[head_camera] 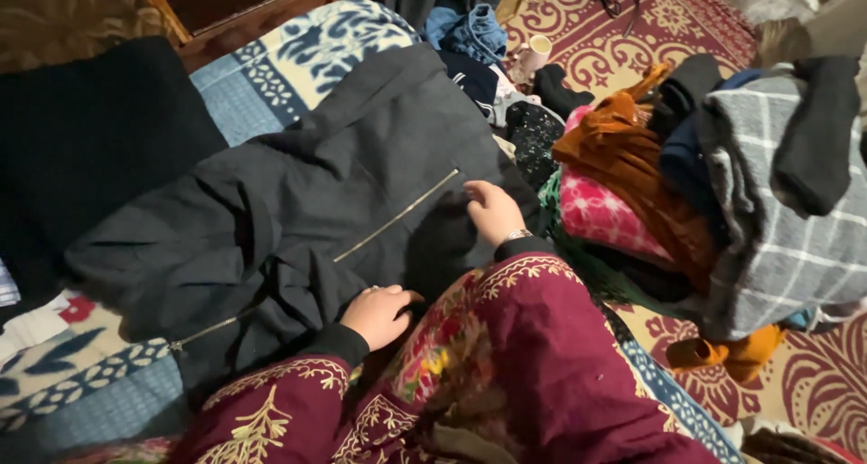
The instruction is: Folding various items of clothing on a bed, including a black garment and a grey hoodie.
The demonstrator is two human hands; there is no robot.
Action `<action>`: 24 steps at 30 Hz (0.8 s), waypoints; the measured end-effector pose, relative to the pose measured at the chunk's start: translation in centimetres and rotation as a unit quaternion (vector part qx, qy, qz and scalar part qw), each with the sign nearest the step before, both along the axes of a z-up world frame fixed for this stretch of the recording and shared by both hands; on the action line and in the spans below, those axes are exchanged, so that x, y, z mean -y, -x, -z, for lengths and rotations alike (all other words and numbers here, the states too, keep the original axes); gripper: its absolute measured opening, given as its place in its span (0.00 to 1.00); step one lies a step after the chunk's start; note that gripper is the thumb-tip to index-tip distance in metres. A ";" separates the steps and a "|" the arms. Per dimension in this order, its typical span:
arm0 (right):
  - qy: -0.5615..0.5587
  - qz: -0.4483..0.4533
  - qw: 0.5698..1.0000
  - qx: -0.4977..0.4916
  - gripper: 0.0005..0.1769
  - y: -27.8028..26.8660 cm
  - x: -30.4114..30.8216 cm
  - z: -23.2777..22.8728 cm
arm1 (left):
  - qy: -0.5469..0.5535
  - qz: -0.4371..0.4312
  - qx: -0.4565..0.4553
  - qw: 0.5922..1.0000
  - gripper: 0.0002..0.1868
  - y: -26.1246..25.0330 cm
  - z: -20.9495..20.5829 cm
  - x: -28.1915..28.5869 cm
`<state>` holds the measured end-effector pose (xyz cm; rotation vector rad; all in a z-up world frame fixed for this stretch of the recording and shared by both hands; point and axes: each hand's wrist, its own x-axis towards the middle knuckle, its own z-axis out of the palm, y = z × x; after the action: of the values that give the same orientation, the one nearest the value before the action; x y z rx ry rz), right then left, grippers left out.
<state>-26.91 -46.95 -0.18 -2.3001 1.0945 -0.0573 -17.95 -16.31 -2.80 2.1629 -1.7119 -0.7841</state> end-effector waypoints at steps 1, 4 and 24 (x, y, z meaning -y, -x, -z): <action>-0.038 -0.013 0.998 0.040 0.27 -1.0 -0.4 -0.2 | -0.007 -0.004 -0.006 1.000 0.19 0.0 -0.1 0.2; -0.173 -0.005 0.972 0.156 0.25 -3.7 -1.4 -0.9 | -0.017 -0.014 -0.020 1.000 0.19 0.0 -1.4 0.4; -0.582 0.209 0.590 0.519 0.24 -24.8 2.2 -2.5 | 0.114 -0.166 -0.026 0.979 0.13 -3.7 -1.3 1.5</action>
<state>-2.11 -49.16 2.27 -0.5046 0.5900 -0.5873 -14.21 -17.85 -1.55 2.1651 -1.2951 -0.5210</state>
